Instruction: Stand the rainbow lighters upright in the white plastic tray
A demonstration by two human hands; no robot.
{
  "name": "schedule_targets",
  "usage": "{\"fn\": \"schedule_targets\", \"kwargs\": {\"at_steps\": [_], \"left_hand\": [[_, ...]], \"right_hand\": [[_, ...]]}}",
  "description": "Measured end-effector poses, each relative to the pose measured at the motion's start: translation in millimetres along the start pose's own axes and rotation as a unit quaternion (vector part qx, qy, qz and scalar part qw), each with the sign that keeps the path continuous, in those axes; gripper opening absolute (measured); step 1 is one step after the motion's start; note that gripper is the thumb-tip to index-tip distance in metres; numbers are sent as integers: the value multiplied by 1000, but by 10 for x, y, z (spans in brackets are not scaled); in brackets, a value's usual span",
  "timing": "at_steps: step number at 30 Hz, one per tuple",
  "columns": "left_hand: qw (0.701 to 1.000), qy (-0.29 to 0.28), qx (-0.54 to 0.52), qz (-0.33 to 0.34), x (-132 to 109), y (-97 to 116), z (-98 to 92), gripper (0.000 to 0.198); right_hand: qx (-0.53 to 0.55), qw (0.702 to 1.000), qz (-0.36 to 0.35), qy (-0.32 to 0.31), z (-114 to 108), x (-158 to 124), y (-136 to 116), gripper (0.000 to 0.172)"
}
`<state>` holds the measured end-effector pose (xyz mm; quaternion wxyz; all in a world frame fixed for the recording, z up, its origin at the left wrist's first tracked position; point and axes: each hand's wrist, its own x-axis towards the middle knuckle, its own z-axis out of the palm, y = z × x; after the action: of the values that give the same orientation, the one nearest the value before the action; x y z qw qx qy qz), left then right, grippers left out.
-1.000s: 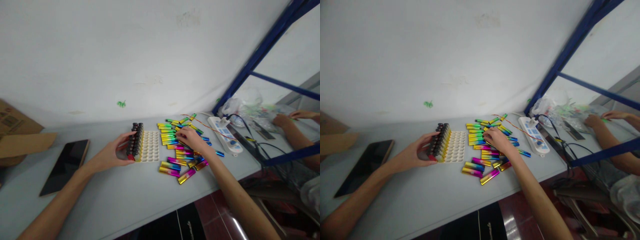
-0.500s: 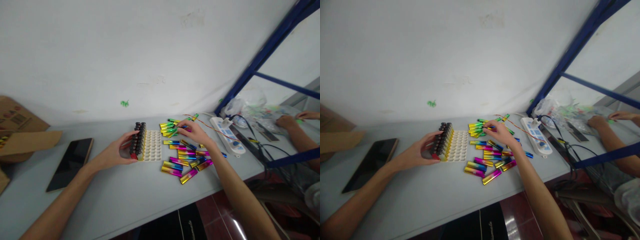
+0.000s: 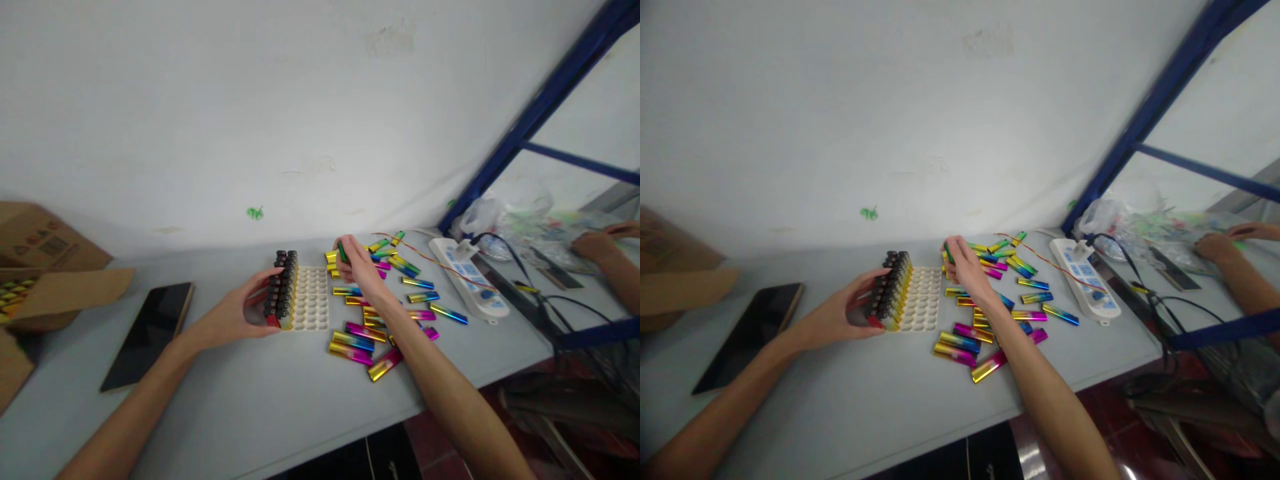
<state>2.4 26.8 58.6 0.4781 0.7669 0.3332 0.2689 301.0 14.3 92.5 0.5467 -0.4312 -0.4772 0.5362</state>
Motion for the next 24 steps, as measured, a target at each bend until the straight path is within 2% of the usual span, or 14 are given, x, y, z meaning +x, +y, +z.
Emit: {"fn": "schedule_targets", "kwargs": {"at_steps": [4, 9, 12, 17, 24], "left_hand": [[1000, -1, 8, 6, -2, -8, 3, 105], [1000, 2, 14, -2, -12, -33, -7, 108], [1000, -3, 22, -2, -20, -47, -15, 109], [1000, 3, 17, -10, -18, -51, -11, 110], [1000, 1, -1, -10, -16, -21, -1, 109]], "right_hand": [[-29, 997, 63, 23, 69, -98, 136, 66], [-40, 992, 118, 18, 169, -162, 175, 52], [-59, 993, 105, 12, 199, -168, 214, 47], [-94, 993, 70, 4, 184, -173, 280, 52], [-26, 993, 114, -9, 169, -150, 279, 60]]}}
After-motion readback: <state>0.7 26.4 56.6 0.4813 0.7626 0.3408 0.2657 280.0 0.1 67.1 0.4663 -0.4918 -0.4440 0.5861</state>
